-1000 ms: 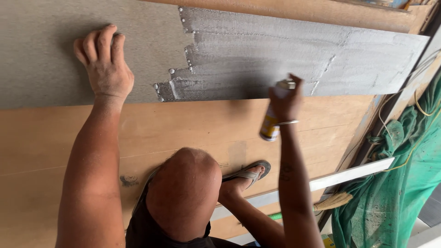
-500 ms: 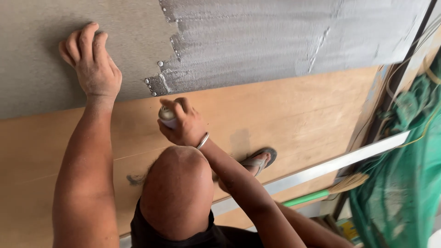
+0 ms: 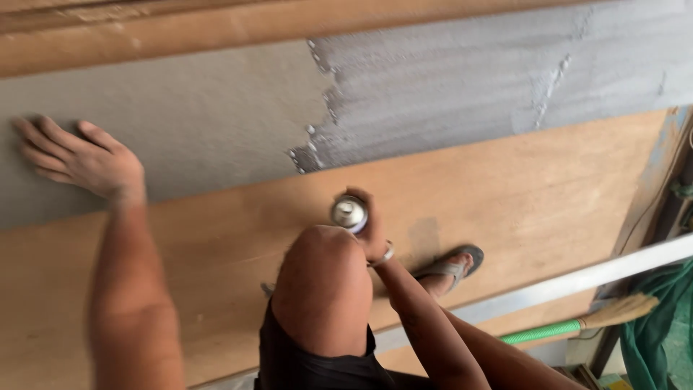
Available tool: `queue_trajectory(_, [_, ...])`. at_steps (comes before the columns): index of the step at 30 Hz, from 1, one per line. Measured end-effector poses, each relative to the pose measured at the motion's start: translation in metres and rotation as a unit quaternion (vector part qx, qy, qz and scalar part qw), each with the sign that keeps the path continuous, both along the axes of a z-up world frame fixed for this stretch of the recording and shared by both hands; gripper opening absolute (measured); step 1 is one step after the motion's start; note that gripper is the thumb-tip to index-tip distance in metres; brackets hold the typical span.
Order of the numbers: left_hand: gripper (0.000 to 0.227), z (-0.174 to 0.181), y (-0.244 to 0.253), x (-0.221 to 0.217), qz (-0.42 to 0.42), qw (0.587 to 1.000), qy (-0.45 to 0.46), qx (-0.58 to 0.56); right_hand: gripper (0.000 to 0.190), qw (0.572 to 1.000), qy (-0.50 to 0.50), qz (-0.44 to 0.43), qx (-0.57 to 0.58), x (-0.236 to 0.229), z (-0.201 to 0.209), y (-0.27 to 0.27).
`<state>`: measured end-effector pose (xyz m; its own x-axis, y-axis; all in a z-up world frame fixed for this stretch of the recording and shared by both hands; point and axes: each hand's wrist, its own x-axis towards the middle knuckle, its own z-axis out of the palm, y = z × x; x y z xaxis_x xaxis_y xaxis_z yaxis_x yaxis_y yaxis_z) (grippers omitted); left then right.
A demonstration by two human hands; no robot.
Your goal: Spray adhesive onto a long panel using a spray can.
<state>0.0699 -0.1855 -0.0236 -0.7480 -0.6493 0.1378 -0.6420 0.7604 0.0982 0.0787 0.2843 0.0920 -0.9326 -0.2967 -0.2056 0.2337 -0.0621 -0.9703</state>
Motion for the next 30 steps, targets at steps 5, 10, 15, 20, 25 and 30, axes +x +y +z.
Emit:
queue_trajectory(5, [0.05,0.023,0.004,-0.01,0.05,0.996,-0.068,0.038,0.069,0.993,-0.087,-0.021,0.077,-0.002,-0.022,0.013])
queue_trajectory(10, [0.052,0.03,0.006,-0.023,0.08,0.993,-0.066,0.052,0.056,0.973,-0.175,-0.12,0.096,-0.017,-0.017,-0.015])
queue_trajectory(15, [0.062,0.036,0.006,-0.03,0.103,0.982,-0.112,0.109,0.045,0.937,-0.152,-0.148,0.279,-0.011,-0.029,-0.038])
queue_trajectory(20, [0.068,0.02,0.004,-0.018,0.067,0.984,-0.138,0.086,0.045,0.913,-0.225,-0.179,0.288,-0.014,-0.022,-0.057])
queue_trajectory(25, [0.068,0.015,0.0,-0.014,0.042,0.986,-0.149,0.061,0.046,0.897,-0.204,-0.152,0.361,-0.006,-0.036,-0.057])
queue_trajectory(30, [0.065,0.007,0.0,-0.017,0.072,0.986,-0.147,0.032,0.048,0.882,-0.187,-0.243,0.358,-0.003,-0.034,-0.064])
